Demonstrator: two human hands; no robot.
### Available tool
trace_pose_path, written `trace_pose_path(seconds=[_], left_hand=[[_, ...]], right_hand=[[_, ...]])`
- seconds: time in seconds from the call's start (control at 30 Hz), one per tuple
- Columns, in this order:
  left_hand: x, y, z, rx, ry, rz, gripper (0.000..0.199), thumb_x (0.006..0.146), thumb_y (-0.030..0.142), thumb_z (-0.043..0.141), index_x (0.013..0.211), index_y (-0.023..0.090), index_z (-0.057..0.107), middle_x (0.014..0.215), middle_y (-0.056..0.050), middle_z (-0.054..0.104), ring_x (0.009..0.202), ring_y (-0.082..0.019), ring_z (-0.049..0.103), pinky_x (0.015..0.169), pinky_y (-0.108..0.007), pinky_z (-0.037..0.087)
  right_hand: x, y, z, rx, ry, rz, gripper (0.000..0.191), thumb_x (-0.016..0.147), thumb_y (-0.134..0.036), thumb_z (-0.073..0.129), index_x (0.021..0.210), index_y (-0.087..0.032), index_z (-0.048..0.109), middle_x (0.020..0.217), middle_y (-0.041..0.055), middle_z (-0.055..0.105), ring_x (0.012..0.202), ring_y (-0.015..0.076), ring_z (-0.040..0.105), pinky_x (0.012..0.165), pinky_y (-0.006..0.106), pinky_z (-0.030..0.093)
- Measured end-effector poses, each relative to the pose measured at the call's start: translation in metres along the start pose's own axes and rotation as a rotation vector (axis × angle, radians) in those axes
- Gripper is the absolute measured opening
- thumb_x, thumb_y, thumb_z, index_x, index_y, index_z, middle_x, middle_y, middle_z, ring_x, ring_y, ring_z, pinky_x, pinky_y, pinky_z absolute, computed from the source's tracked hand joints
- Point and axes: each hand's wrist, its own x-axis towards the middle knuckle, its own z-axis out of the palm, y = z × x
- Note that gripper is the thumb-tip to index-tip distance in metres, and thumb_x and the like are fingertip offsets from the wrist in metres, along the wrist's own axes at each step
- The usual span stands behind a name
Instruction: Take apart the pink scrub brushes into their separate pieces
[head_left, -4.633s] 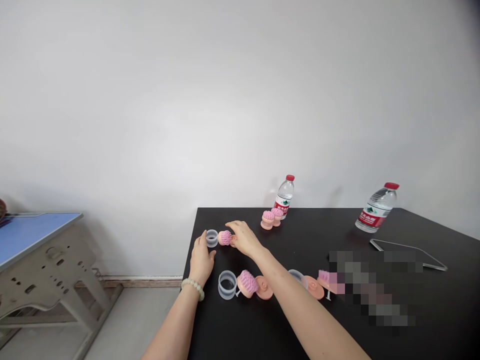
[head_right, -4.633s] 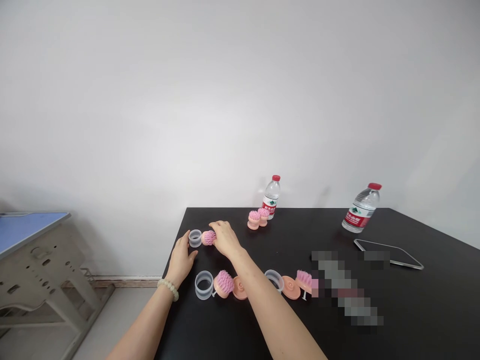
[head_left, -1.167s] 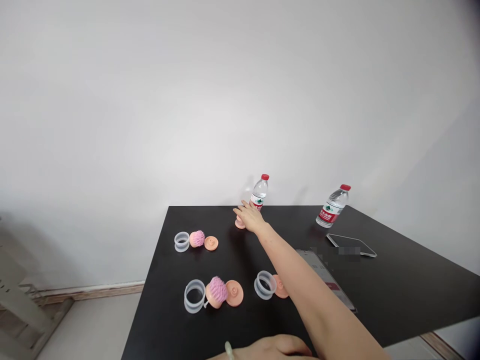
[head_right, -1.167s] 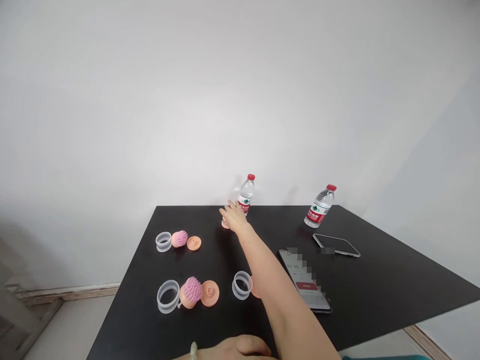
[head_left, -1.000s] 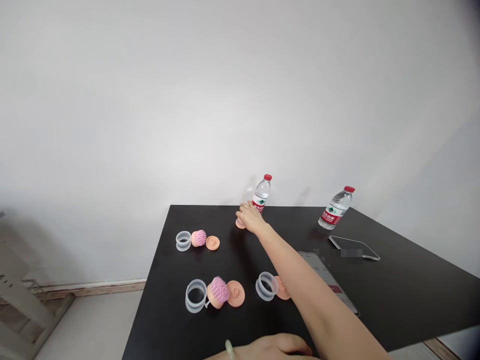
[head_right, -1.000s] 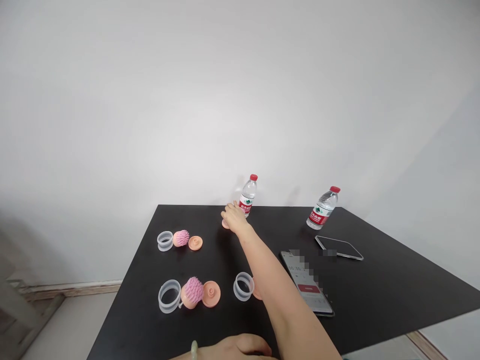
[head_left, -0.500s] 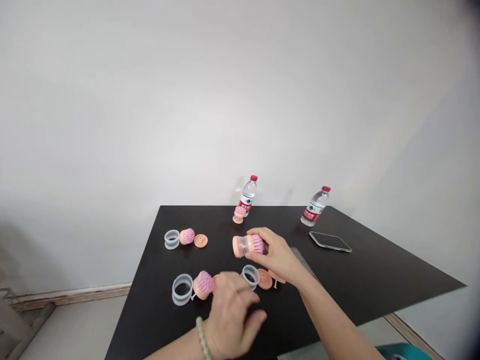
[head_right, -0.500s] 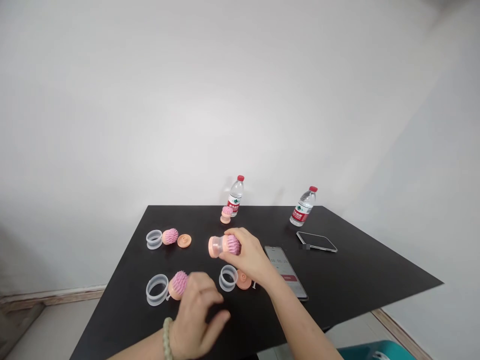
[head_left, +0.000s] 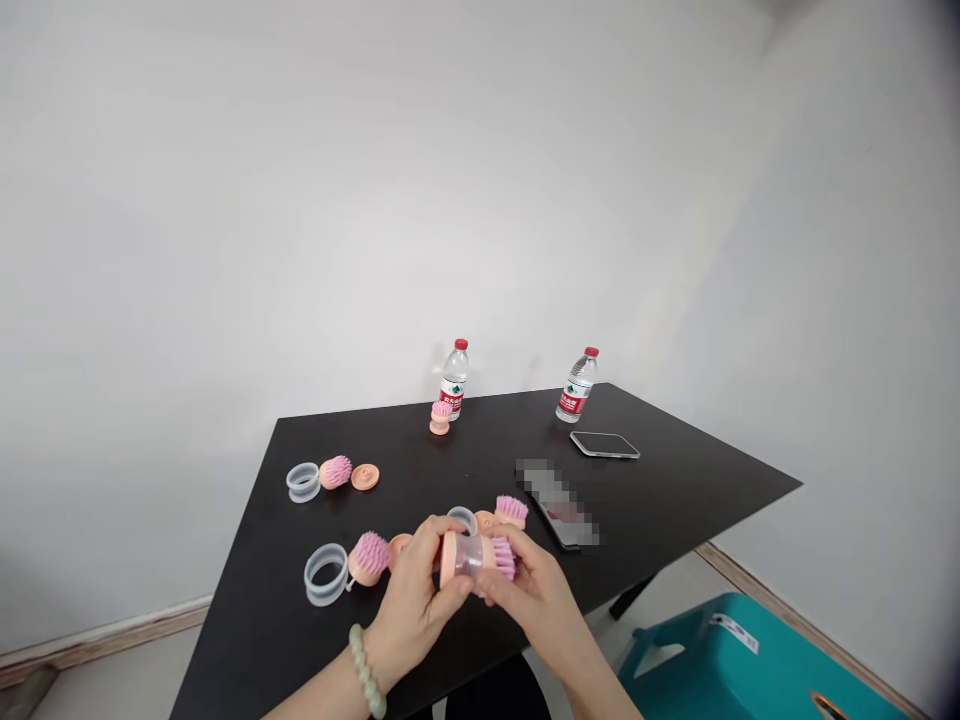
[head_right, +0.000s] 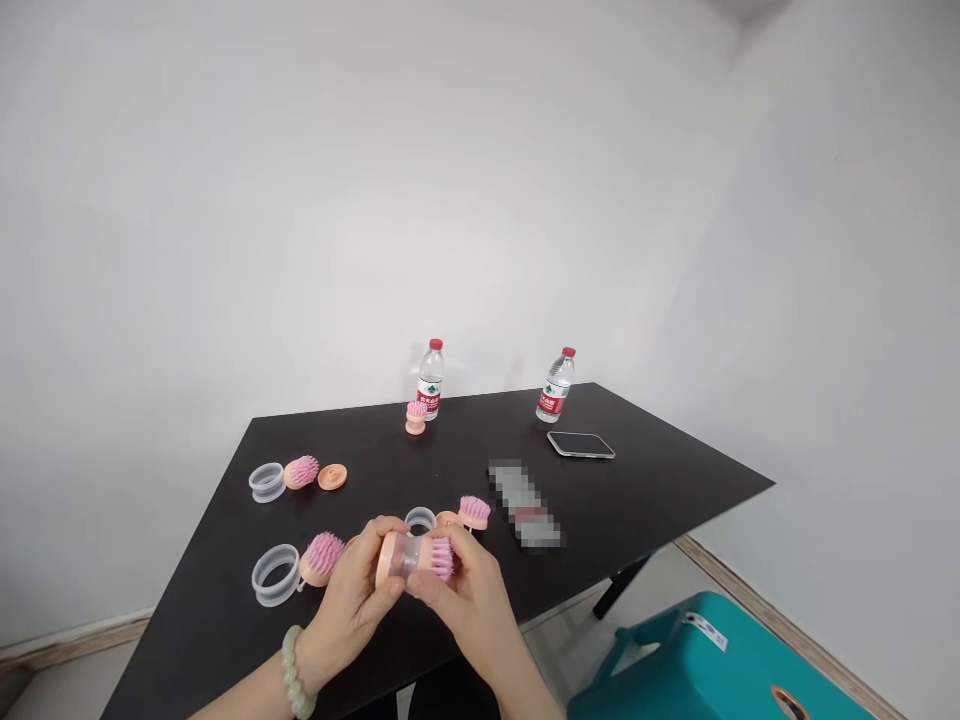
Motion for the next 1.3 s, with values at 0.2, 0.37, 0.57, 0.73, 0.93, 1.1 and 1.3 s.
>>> trace_pose_path(seconds=[0.2,0.37,0.57,0.73,0.93,1.1,1.3], left_hand=[[0.000,0.008,0.000,-0.111,-0.023,-0.154,0.042,0.096,0.060,0.040,0.101,0.022,0.058,0.078,0.001,0.059,0.068,-0.019,0.055,0.073,-0.035,0.044],[0.001,0.011,0.002,-0.402,-0.006,-0.296,0.042,0.097,0.061,0.040,0.103,0.021,0.053,0.072,0.002,0.051,0.059,-0.014,0.050,0.056,-0.026,0.042],[-0.002,0.011,0.000,-0.149,0.060,-0.160,0.040,0.094,0.059,0.046,0.100,0.021,0.059,0.082,-0.003,0.060,0.061,-0.016,0.051,0.059,-0.029,0.047],[-0.002,0.012,-0.001,-0.113,0.075,-0.148,0.040,0.096,0.057,0.042,0.095,0.021,0.060,0.079,-0.003,0.062,0.061,-0.017,0.054,0.056,-0.029,0.047],[0.000,0.009,-0.001,-0.027,0.074,-0.064,0.036,0.097,0.052,0.042,0.095,0.021,0.060,0.084,-0.004,0.064,0.073,-0.021,0.059,0.065,-0.033,0.049],[-0.001,0.006,0.000,0.006,0.085,-0.037,0.036,0.096,0.052,0.041,0.096,0.022,0.061,0.087,-0.004,0.065,0.077,-0.023,0.061,0.071,-0.036,0.050],[-0.002,0.002,0.000,0.016,0.077,-0.039,0.035,0.097,0.052,0.041,0.096,0.022,0.059,0.087,-0.003,0.064,0.078,-0.022,0.061,0.072,-0.036,0.049]], right_hand=[[-0.012,-0.004,0.010,-0.254,0.124,-0.190,0.031,0.068,-0.019,0.078,0.095,-0.027,0.066,0.108,0.0030,0.064,0.115,0.0276,0.058,0.103,0.040,0.047],[-0.015,0.003,0.006,-0.220,0.103,-0.102,0.084,0.064,-0.019,0.084,0.138,-0.037,0.050,0.147,0.0047,0.048,0.138,0.0309,0.045,0.113,0.047,0.042],[-0.014,0.007,0.009,-0.014,0.119,-0.039,0.050,0.077,-0.034,0.076,0.123,-0.028,0.059,0.138,0.0092,0.055,0.124,0.0295,0.060,0.100,0.041,0.055],[-0.026,0.009,0.017,-0.007,0.138,-0.079,0.070,0.071,-0.023,0.082,0.133,-0.034,0.053,0.149,0.0065,0.048,0.139,0.0287,0.047,0.112,0.042,0.045],[-0.028,0.012,0.022,0.123,0.146,-0.084,0.059,0.074,-0.039,0.081,0.126,-0.026,0.056,0.130,0.0109,0.062,0.113,0.0283,0.065,0.095,0.039,0.056],[-0.027,0.007,0.022,0.025,0.196,-0.042,0.062,0.071,-0.032,0.082,0.126,-0.028,0.055,0.133,0.0087,0.058,0.116,0.0261,0.063,0.096,0.036,0.054],[-0.019,0.008,0.023,-0.047,0.188,-0.068,0.046,0.072,-0.036,0.078,0.114,-0.024,0.061,0.107,0.0050,0.064,0.092,0.0216,0.064,0.078,0.031,0.056]])
